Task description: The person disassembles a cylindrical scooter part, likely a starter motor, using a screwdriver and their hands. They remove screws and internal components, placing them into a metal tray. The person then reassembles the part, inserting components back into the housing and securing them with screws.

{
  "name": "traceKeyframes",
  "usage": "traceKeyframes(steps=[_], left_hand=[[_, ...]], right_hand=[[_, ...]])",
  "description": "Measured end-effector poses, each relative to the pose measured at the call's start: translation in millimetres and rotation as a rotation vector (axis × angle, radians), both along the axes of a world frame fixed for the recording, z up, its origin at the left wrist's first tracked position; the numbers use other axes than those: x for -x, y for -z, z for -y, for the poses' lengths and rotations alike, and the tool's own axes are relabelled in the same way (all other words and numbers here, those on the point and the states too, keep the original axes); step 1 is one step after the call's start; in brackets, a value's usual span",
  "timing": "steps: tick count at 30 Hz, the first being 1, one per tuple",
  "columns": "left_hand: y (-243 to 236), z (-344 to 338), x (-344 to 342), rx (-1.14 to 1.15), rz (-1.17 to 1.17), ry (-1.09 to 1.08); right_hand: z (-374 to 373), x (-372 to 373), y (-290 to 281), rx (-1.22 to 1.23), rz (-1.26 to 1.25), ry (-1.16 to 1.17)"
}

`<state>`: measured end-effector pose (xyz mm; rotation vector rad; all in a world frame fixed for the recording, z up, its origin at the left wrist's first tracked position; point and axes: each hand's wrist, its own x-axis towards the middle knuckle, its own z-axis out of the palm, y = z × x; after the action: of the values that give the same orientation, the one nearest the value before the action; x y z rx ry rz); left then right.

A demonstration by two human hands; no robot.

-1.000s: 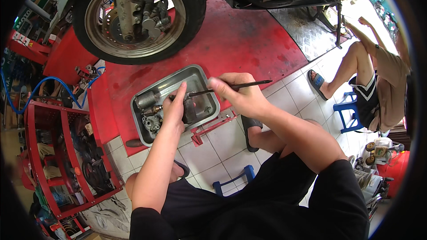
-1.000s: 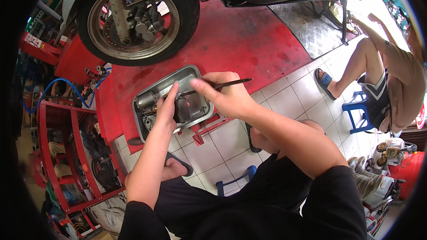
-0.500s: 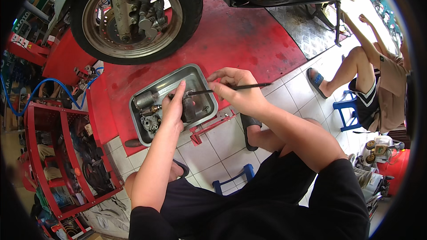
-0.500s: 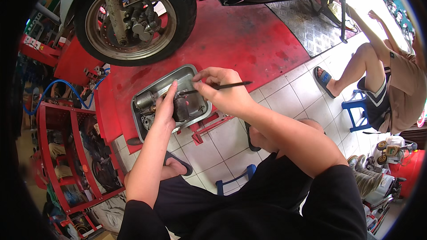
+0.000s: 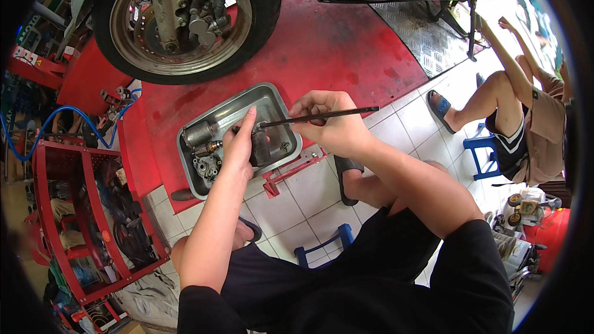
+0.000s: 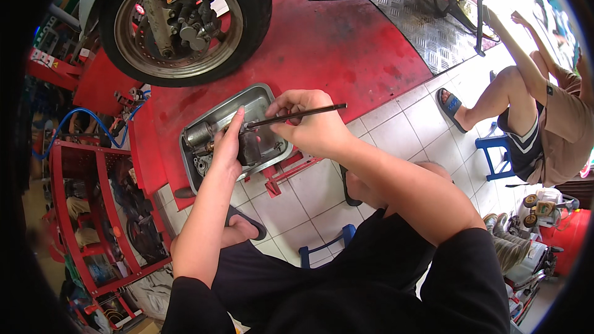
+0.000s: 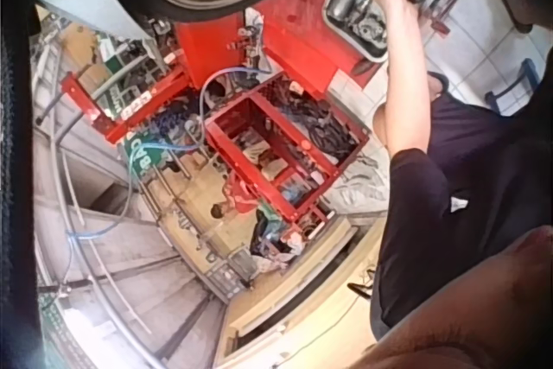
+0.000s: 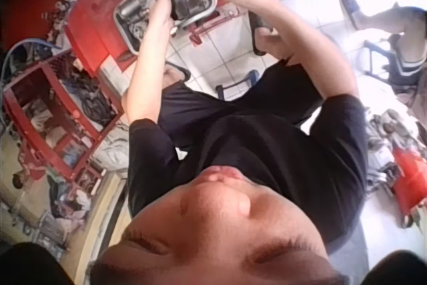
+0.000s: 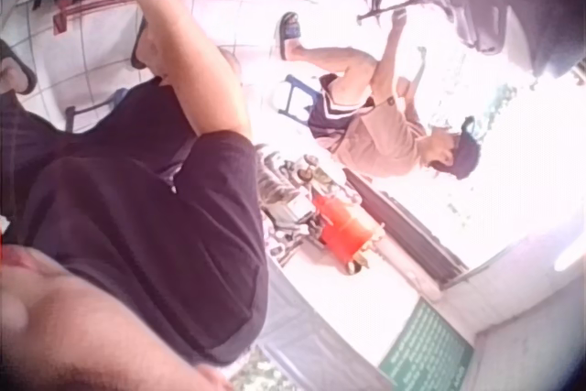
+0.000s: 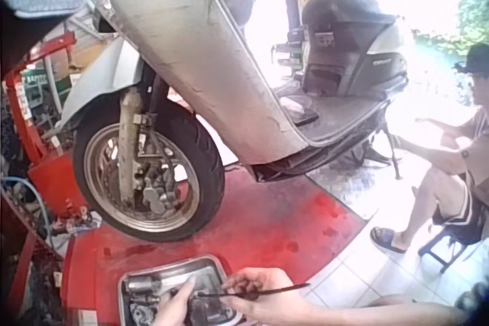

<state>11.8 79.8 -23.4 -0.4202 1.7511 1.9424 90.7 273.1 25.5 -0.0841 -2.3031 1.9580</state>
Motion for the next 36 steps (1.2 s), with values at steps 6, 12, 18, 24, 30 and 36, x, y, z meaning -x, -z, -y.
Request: traceKeyframes(steps=[6, 12, 18, 24, 30, 36], left_hand=[[-4, -3, -1, -0.002, -0.038, -0.009], [-2, 0, 0, -0.003, -0.027, -0.022], [-2, -1, -1, -0.002, -0.043, -0.006], [2, -3, 4, 0.034, -0.098, 0.032], [37, 12, 12, 0.191, -0.167, 0.061], [41, 14, 12, 0.266, -0.254, 0.047]], right_hand=[[2, 2, 0, 0.036, 0.093, -0.004], [1, 2, -1, -0.011, 0.037, -0.053], [4, 1, 4, -0.108, 0.002, 0.018], [2, 2, -15, -0.023, 0.166, -0.007], [2, 1, -12, -0.195, 0.232, -0.064], [5, 0, -13, -0.176, 0.192, -0.071]])
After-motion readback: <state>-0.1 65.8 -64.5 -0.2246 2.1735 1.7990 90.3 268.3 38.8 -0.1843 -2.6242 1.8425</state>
